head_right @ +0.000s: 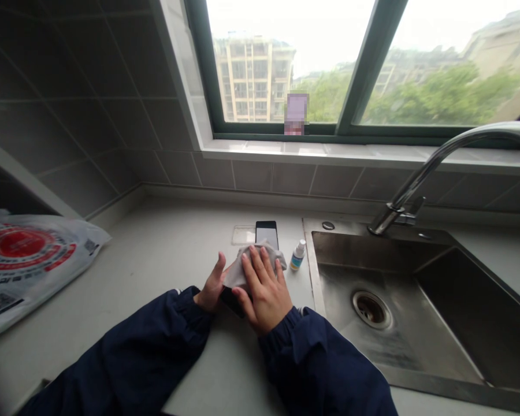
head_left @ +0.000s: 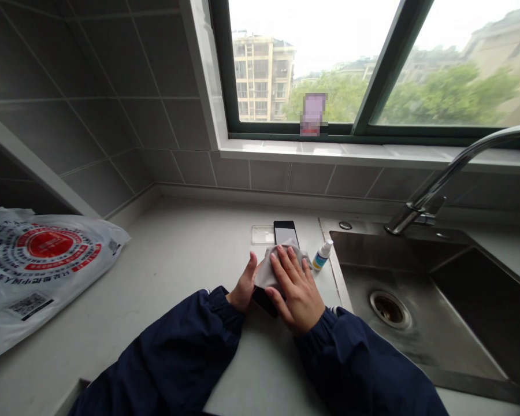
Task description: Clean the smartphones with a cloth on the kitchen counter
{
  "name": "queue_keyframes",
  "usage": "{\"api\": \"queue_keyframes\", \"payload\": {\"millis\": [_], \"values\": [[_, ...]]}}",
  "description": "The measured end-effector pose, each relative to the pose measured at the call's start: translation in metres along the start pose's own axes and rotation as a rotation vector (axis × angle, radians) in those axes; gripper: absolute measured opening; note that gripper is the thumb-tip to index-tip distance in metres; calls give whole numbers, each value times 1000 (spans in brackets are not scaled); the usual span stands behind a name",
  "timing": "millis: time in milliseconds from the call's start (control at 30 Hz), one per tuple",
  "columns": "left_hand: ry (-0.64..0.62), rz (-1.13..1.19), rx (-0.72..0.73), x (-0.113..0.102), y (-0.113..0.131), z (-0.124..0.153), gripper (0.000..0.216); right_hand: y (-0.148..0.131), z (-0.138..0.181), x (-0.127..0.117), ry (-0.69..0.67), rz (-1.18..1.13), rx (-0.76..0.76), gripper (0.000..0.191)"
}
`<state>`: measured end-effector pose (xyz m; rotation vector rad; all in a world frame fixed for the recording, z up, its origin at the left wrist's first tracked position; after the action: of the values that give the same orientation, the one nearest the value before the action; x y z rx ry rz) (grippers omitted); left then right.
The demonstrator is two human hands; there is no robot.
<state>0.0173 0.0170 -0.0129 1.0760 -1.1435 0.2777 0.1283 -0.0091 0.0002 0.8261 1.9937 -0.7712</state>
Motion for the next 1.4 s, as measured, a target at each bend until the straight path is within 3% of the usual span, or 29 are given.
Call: {"api": "queue_keyframes", "payload": {"millis": [300, 467, 633, 767, 900, 1033, 1167, 1300, 1400], "values": [[-22, 20, -26, -1, 5, 0, 77, 6, -2, -9, 130, -71, 33, 65], [-28, 78, -108, 0, 6, 2, 79, 8, -3, -18, 289, -95, -27, 41], [84, 104, 26, -3, 11, 0, 78, 4, -3, -23, 313, -136, -62, 31], [161, 104, 101, -4, 14, 0, 77, -5, 0, -27, 290, -181, -78, 29], [131, 144, 1, -3, 11, 1, 82, -13, 0, -23, 210, -263, -206, 37], [112, 153, -23, -5, 9, 1, 85, -11, -1, -11, 62, -173, -274, 49], [74, 130, 6, -5, 8, -1, 84, -2, -3, -4, -33, -105, -228, 59], [-32, 66, -26, 0, 4, -2, 84, 8, -4, -1, -1, -50, -118, 67], [-35, -39, -53, -1, 1, -1, 84, 14, -4, 0, 34, -22, -40, 71]]}}
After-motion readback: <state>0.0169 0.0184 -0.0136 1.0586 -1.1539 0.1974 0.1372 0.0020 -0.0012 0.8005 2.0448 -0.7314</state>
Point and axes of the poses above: each hand's wrist, its own z-axis away from the middle knuckle, its own x-axis out of the palm, y = z × x, the point moved 4 cm from there along -z, towards the middle knuckle, and after that the axes turned 2 degrees about -y, right-handed, at the moved point
